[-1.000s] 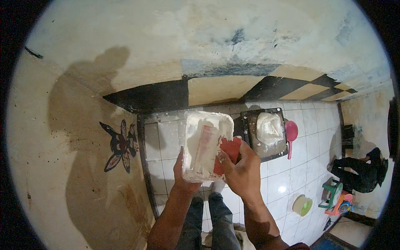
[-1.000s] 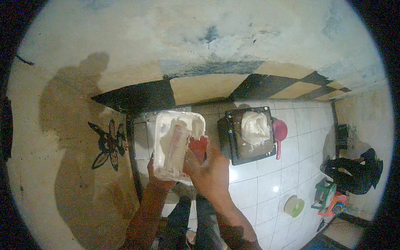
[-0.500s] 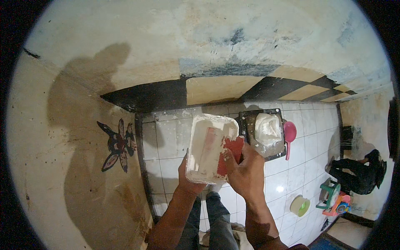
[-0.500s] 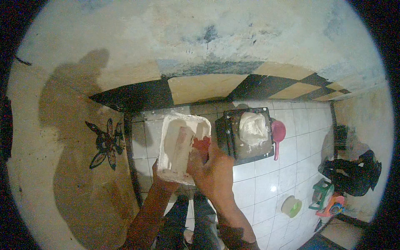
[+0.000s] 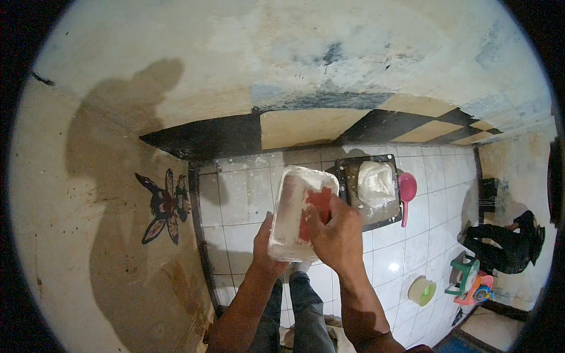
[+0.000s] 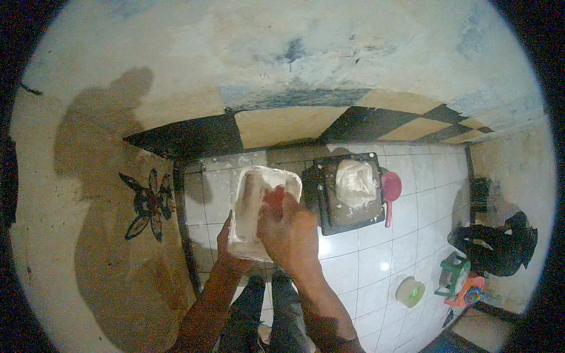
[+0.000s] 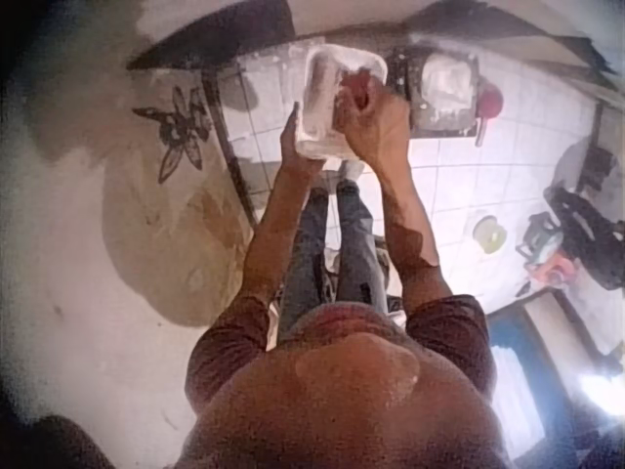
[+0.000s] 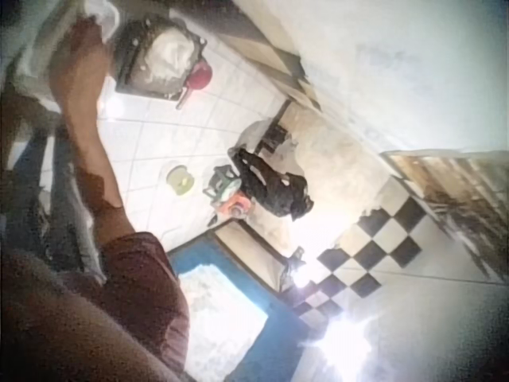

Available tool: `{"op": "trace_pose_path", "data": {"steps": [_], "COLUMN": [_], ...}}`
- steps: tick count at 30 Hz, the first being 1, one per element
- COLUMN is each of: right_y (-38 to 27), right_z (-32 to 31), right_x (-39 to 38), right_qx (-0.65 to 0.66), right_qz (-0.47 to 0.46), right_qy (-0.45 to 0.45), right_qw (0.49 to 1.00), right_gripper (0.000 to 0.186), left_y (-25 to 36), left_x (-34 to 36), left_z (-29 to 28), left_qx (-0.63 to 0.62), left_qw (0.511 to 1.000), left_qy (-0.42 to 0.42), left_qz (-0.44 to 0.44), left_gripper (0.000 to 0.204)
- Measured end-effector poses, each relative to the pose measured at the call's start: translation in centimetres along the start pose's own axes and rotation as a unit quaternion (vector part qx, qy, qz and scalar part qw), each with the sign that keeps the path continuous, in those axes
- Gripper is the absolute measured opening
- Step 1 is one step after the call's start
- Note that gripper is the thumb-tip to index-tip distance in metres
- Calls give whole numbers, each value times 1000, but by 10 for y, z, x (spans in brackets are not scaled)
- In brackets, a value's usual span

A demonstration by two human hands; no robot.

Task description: The person prepares wall putty in a container using a small trowel and applies it to a wall surface to smooth out imperfections.

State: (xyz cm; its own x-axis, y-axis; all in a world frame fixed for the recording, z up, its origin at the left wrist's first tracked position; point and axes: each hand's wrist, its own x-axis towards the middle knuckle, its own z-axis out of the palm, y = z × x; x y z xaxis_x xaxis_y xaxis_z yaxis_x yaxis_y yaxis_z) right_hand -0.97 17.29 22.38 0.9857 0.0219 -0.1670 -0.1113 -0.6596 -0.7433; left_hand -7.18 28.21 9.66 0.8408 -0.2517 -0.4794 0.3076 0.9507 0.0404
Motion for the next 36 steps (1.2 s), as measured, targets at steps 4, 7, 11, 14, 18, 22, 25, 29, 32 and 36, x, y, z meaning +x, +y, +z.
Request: {"op": "trace_pose_path", "data": {"steps": [4,7,11,14,18,22,25,29,32,36], "right_y": [16,12,16,12,18,19,24,19,14,11], "right_z": [4,4,6,8,4,-4,2,13,8,7], "right_x": [1,-2,-1,-3,-4,-5,-5,-2,-3,0], "right_qx": [-35,-31,-51,-50,-27,8,27,48,33,34], "right_qz": [-30,-68,-62,-51,-52,-40,-34,-46,-40,-5], "right_qy": [12,-14,-14,3,19,20,17,15,31,20], "right_qw": [999,997,997,997,998,999,999,998,998,999], "right_gripper": [19,33,28,18,17,17,16,17,17,17], "left_y": [-2,-1,-1,-1,-4,0,-4,-6,-5,-6], "left_x": [-4,2,0,0,-8,-2,0,0,-1,0], "left_z": [10,-6,-7,-9,15,-2,-7,-8,-11,-18], "left_qx": [93,-31,-22,-28,142,-98,-105,-84,-81,-123], "left_qw": [994,999,996,993,986,985,979,986,988,980], "left_qy": [9,-6,-90,-107,14,-138,-170,-143,-130,-158], "left_qz": [50,-14,11,31,85,34,32,32,32,6], "left_gripper": [54,54,50,48,56,55,55,53,53,55]}}
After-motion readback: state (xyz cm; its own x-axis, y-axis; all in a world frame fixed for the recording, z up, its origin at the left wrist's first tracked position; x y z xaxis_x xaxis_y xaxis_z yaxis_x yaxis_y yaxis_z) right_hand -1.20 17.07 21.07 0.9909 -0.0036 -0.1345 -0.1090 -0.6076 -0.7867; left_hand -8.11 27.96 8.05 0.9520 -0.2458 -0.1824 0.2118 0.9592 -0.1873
